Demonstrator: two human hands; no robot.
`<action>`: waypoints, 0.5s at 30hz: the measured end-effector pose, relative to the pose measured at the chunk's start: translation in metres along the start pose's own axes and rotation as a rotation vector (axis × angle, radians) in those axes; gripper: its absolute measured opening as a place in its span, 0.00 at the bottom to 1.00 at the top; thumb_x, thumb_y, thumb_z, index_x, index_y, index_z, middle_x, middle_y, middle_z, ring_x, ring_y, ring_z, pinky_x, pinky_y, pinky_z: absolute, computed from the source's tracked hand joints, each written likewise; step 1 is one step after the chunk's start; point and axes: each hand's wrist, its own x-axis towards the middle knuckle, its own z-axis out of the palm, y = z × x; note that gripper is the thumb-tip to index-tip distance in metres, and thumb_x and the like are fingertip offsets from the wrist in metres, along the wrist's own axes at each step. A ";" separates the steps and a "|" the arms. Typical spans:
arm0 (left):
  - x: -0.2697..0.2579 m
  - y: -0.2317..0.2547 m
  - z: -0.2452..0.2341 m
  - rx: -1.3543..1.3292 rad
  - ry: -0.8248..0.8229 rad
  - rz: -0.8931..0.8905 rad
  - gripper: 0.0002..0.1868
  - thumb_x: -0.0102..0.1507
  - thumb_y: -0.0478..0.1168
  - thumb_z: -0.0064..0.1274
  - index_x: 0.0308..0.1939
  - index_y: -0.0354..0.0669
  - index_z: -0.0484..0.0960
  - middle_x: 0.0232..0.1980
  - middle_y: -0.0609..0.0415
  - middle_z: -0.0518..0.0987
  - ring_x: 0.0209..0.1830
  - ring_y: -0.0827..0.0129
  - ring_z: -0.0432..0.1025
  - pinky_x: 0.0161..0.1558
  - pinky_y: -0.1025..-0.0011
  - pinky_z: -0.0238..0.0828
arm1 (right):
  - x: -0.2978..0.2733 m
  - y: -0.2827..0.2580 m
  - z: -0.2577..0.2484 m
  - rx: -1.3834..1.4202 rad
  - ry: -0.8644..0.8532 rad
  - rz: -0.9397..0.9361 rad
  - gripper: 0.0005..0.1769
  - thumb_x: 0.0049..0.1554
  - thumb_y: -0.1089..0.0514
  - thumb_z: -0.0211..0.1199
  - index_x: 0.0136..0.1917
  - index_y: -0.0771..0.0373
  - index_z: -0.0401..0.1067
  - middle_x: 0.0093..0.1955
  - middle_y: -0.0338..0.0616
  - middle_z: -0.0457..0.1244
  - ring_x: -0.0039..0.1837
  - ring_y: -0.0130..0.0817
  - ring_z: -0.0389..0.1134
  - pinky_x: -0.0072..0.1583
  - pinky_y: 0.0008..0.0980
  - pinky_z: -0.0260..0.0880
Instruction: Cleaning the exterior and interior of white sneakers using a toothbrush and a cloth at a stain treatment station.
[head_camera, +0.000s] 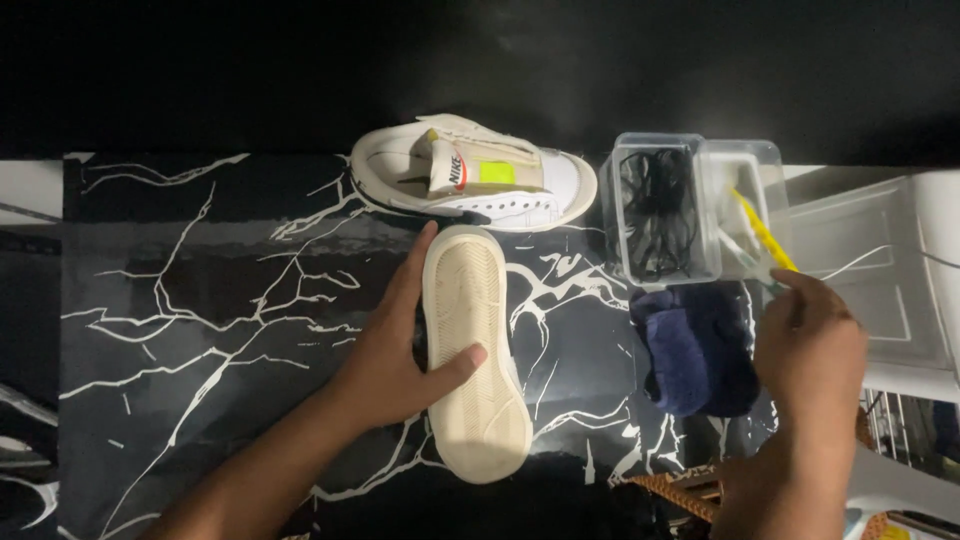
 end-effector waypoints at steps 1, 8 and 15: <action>0.000 0.000 0.000 -0.003 -0.004 0.010 0.58 0.59 0.49 0.61 0.81 0.45 0.35 0.86 0.49 0.41 0.86 0.53 0.42 0.77 0.52 0.45 | 0.000 0.003 -0.002 -0.015 -0.012 -0.002 0.19 0.67 0.64 0.50 0.65 0.67 0.78 0.51 0.64 0.70 0.50 0.64 0.70 0.51 0.57 0.66; 0.001 0.008 -0.002 -0.006 -0.011 -0.047 0.58 0.58 0.50 0.60 0.81 0.47 0.36 0.86 0.50 0.43 0.85 0.54 0.44 0.76 0.52 0.47 | 0.012 0.035 0.003 -0.154 -0.004 0.049 0.15 0.73 0.52 0.60 0.62 0.65 0.79 0.50 0.63 0.71 0.50 0.68 0.71 0.48 0.59 0.67; 0.001 0.005 -0.003 0.024 0.000 -0.039 0.58 0.58 0.50 0.62 0.81 0.50 0.36 0.86 0.50 0.46 0.85 0.54 0.46 0.75 0.52 0.48 | 0.033 0.034 0.009 -0.257 0.056 0.018 0.15 0.77 0.54 0.57 0.60 0.60 0.83 0.44 0.51 0.72 0.41 0.61 0.71 0.41 0.54 0.67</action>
